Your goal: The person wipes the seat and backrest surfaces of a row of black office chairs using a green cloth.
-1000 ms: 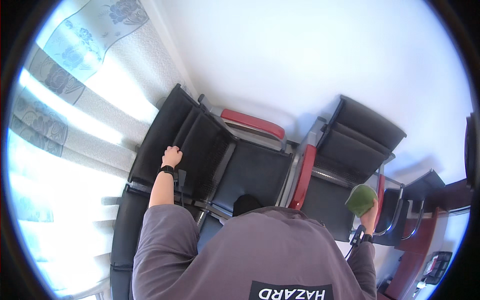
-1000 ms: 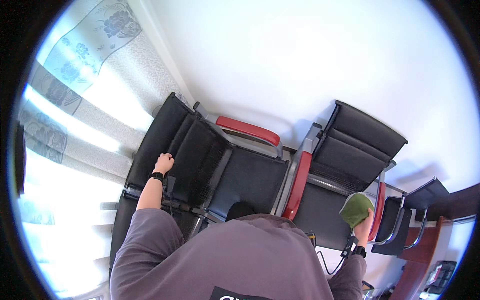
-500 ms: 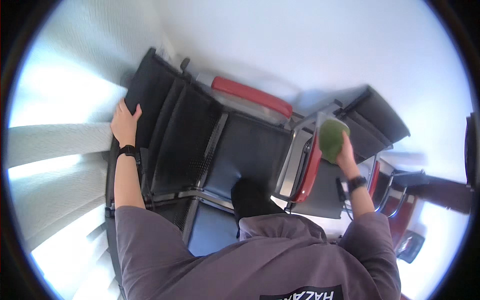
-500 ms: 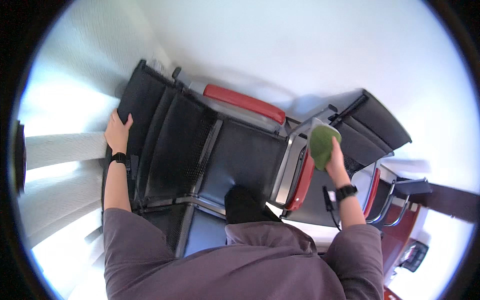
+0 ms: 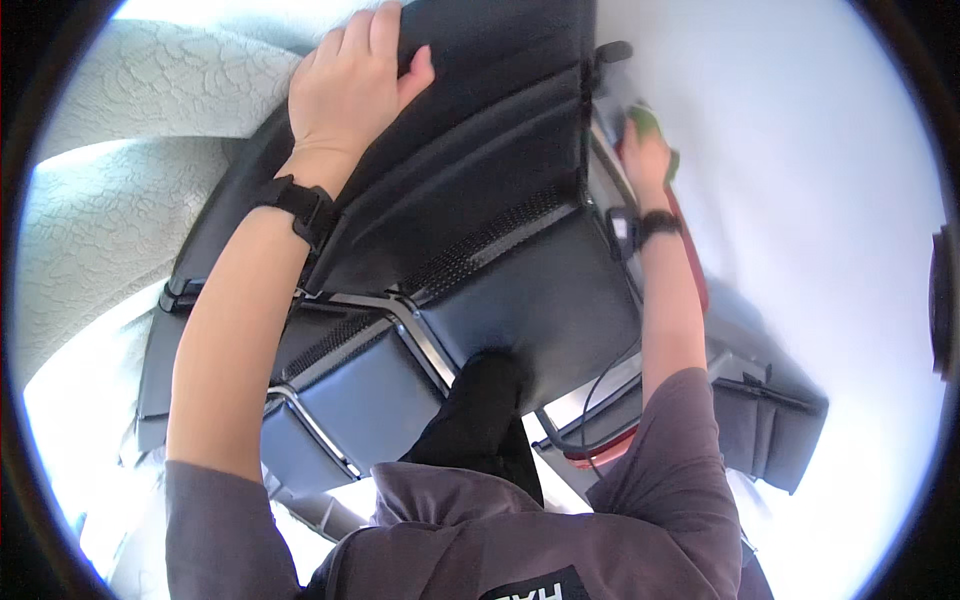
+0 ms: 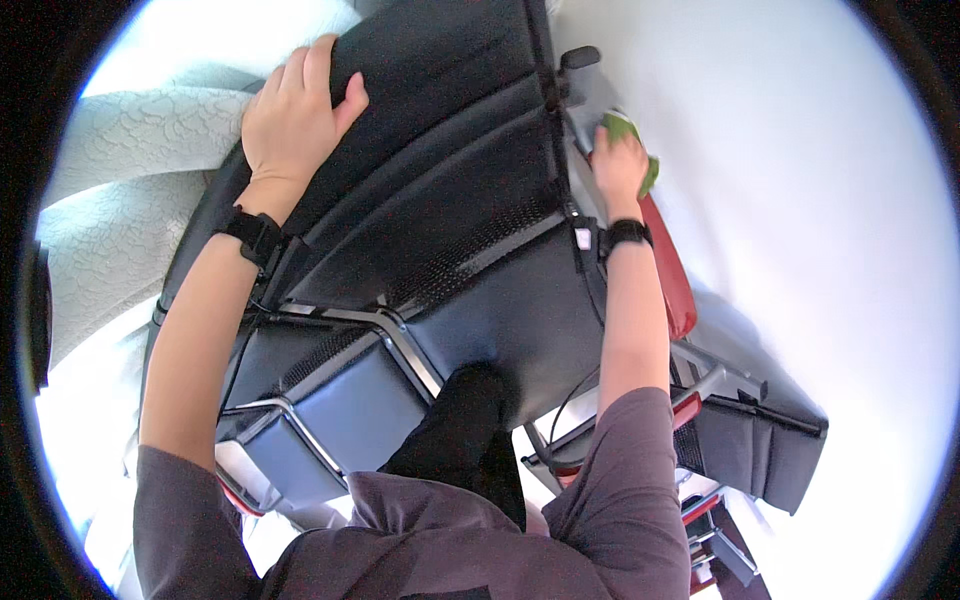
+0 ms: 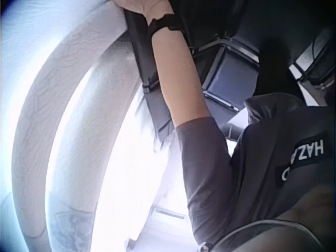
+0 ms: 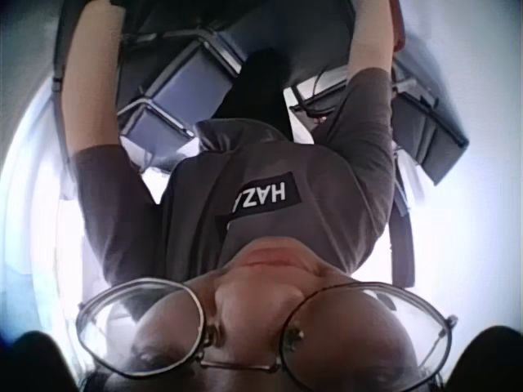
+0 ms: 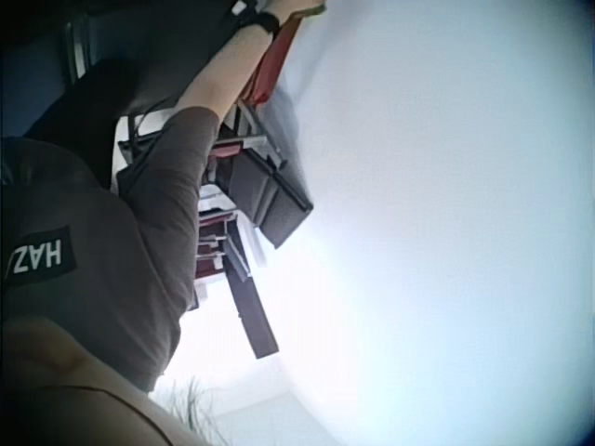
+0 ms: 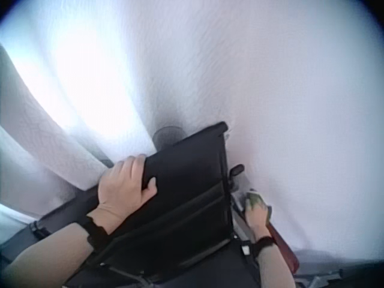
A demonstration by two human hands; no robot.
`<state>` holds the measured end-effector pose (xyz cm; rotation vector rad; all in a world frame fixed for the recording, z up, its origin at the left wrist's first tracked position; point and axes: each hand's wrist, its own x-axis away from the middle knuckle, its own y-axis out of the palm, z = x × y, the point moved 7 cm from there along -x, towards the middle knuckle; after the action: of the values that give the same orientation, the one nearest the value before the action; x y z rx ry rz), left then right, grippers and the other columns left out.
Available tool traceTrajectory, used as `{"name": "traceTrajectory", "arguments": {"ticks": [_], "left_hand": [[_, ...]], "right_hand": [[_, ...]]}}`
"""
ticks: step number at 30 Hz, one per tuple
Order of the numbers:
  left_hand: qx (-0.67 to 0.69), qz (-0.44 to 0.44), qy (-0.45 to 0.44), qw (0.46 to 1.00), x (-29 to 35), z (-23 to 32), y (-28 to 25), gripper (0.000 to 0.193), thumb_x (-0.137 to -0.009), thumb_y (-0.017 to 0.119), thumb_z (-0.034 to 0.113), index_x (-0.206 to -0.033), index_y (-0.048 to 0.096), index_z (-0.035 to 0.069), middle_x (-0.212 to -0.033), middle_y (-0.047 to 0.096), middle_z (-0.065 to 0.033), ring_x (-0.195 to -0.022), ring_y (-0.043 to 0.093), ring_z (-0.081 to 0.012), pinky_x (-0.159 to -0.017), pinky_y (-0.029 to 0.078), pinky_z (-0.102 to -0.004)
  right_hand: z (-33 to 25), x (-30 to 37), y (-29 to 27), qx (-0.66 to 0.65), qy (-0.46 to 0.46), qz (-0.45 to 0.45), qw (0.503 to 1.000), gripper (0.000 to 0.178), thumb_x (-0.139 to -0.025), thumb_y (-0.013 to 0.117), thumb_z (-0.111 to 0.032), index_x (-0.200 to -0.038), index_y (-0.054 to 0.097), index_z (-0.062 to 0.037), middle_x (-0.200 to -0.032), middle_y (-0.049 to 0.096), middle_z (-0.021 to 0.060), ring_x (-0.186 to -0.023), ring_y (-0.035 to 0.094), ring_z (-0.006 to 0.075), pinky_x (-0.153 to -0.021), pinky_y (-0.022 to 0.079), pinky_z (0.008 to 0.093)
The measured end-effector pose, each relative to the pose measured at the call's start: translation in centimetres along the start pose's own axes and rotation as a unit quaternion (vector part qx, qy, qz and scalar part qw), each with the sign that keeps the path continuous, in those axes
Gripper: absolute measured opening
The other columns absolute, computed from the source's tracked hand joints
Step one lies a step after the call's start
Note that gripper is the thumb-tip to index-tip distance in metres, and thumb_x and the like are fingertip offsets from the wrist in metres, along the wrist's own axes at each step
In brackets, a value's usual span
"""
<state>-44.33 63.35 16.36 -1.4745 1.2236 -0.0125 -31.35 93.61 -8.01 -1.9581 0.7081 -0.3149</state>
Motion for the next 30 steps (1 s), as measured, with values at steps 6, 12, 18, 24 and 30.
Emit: {"name": "traceTrajectory", "arguments": {"ticks": [6,12,18,24,30], "left_hand": [[0.003,0.006,0.008,1.0,-0.2,0.9,-0.1,0.036,-0.076,0.055,0.036,-0.103,0.053,0.012,-0.082,0.058,-0.0034,-0.07,0.059,-0.0205,-0.057,0.049,-0.032],[-0.001,-0.059,-0.003,0.998,-0.1,-0.2,0.7,0.038,-0.082,0.049,0.036,-0.111,0.049,0.011,-0.092,0.059,-0.0075,-0.079,0.059,-0.0261,-0.063,0.049,-0.0367],[-0.021,-0.12,-0.028,0.992,-0.3,0.3,1.7,0.042,-0.087,0.041,0.038,-0.119,0.045,0.011,-0.106,0.057,-0.0108,-0.09,0.058,-0.029,-0.071,0.048,-0.037],[-0.044,-0.122,-0.019,0.991,0.2,-1.4,2.0,0.044,-0.088,0.039,0.038,-0.121,0.042,0.009,-0.112,0.054,-0.0148,-0.095,0.055,-0.0332,-0.075,0.047,-0.0395],[-0.048,-0.155,-0.029,0.986,0.4,-1.2,3.6,0.049,-0.088,0.036,0.043,-0.124,0.04,0.01,-0.115,0.053,-0.0145,-0.096,0.055,-0.0333,-0.077,0.046,-0.0412]], "right_hand": [[-3.9,2.4,3.9,0.28,-0.138,-0.004,0.95,0.041,-0.08,0.047,-0.033,-0.111,0.056,-0.0087,-0.131,0.039,0.0078,-0.119,0.032,0.0388,-0.1,0.023,0.0491],[0.6,10.4,-2.3,0.231,-0.104,-0.004,0.967,0.062,-0.074,0.058,-0.029,-0.131,0.035,-0.0255,-0.137,0.028,0.0065,-0.124,0.023,0.0373,-0.1,0.02,0.051],[8.9,17.4,-7.2,0.262,0.011,0.009,0.965,0.061,-0.076,0.056,-0.031,-0.132,0.033,-0.0258,-0.137,0.027,0.0066,-0.126,0.021,0.0364,-0.101,0.017,0.0508],[14.9,23.2,-9.1,0.19,0.193,0.133,0.953,0.044,-0.083,0.047,-0.031,-0.121,0.047,-0.01,-0.137,0.027,0.0095,-0.127,0.018,0.0381,-0.102,0.015,0.0525],[28.1,30.6,-6.3,-0.418,0.398,0.359,0.734,0.048,-0.091,0.036,-0.033,-0.121,0.042,0.0036,-0.122,0.044,0.0121,-0.11,0.043,0.0239,-0.094,0.031,0.0295]]}}
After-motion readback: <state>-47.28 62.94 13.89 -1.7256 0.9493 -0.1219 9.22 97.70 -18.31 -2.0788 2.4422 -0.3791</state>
